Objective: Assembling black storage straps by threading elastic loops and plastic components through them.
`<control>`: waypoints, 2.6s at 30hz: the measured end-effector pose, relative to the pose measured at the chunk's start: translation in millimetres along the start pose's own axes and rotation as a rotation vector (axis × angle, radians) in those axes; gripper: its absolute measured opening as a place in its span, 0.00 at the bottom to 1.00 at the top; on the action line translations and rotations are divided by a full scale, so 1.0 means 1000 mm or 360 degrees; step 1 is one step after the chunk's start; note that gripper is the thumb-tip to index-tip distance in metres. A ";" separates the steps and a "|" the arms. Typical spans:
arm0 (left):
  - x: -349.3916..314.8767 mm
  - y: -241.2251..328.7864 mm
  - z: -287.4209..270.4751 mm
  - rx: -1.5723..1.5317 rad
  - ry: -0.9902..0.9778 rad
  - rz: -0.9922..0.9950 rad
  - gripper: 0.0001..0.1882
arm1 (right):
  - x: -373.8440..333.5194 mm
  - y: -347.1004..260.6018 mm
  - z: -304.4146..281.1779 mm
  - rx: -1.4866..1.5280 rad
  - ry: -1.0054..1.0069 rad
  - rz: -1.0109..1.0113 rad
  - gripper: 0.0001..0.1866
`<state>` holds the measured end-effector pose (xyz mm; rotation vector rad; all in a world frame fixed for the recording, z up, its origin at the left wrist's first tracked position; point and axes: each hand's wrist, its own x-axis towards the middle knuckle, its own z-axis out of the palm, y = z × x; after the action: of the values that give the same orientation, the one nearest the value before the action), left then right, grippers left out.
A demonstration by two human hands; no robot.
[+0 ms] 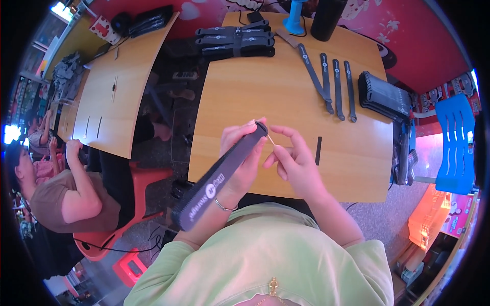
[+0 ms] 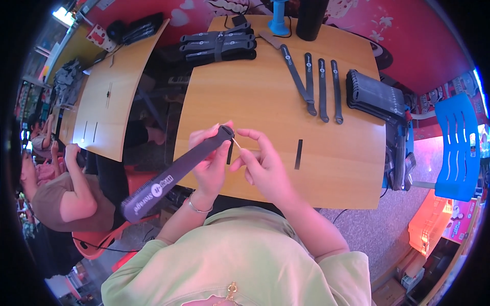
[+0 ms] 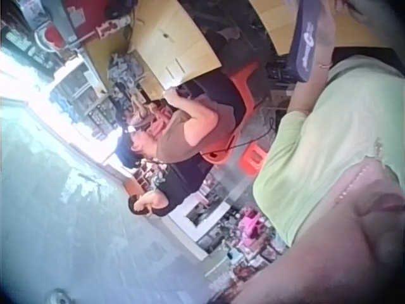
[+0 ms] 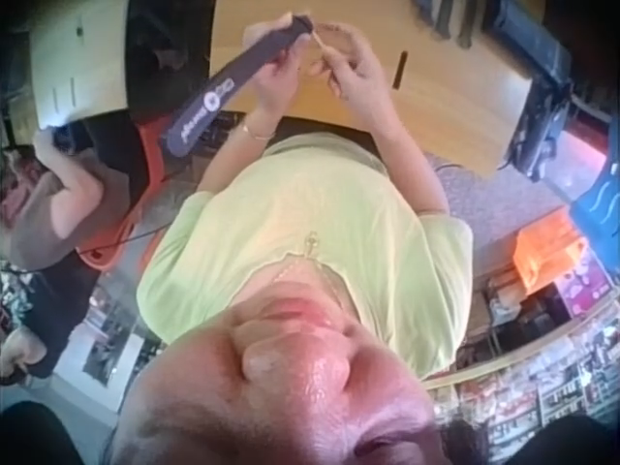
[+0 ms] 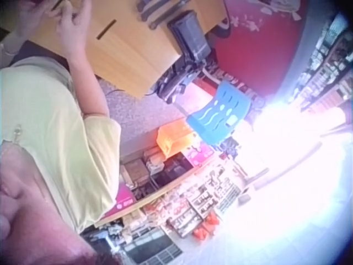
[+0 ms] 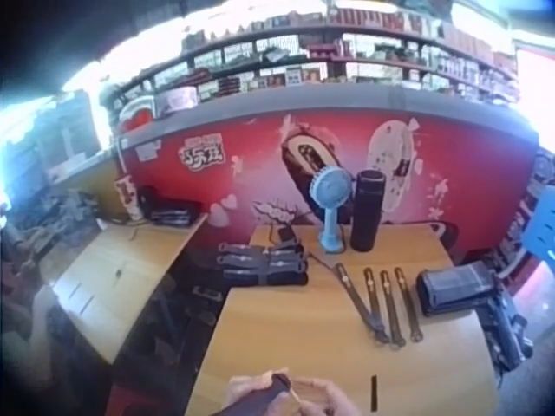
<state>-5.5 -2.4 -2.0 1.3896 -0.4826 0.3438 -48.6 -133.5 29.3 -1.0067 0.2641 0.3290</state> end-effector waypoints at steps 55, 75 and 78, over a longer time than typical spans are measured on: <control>0.018 -0.004 -0.008 -0.0827 -0.0022 -0.1064 0.25 | 0.018 0.004 0.008 -0.1372 0.0360 -0.0967 0.09; 0.015 -0.008 -0.016 -0.0532 -0.0407 -0.1198 0.15 | 0.018 -0.001 -0.013 -0.1747 0.0416 -0.1177 0.05; 0.014 -0.007 -0.019 -0.0448 -0.0374 -0.1317 0.10 | 0.018 -0.001 -0.012 -0.1915 0.0412 -0.1179 0.07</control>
<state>12.9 14.5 -2.9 1.2398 -0.1055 -0.5453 -32.1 -141.3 17.0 -2.2397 -0.1324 -0.4012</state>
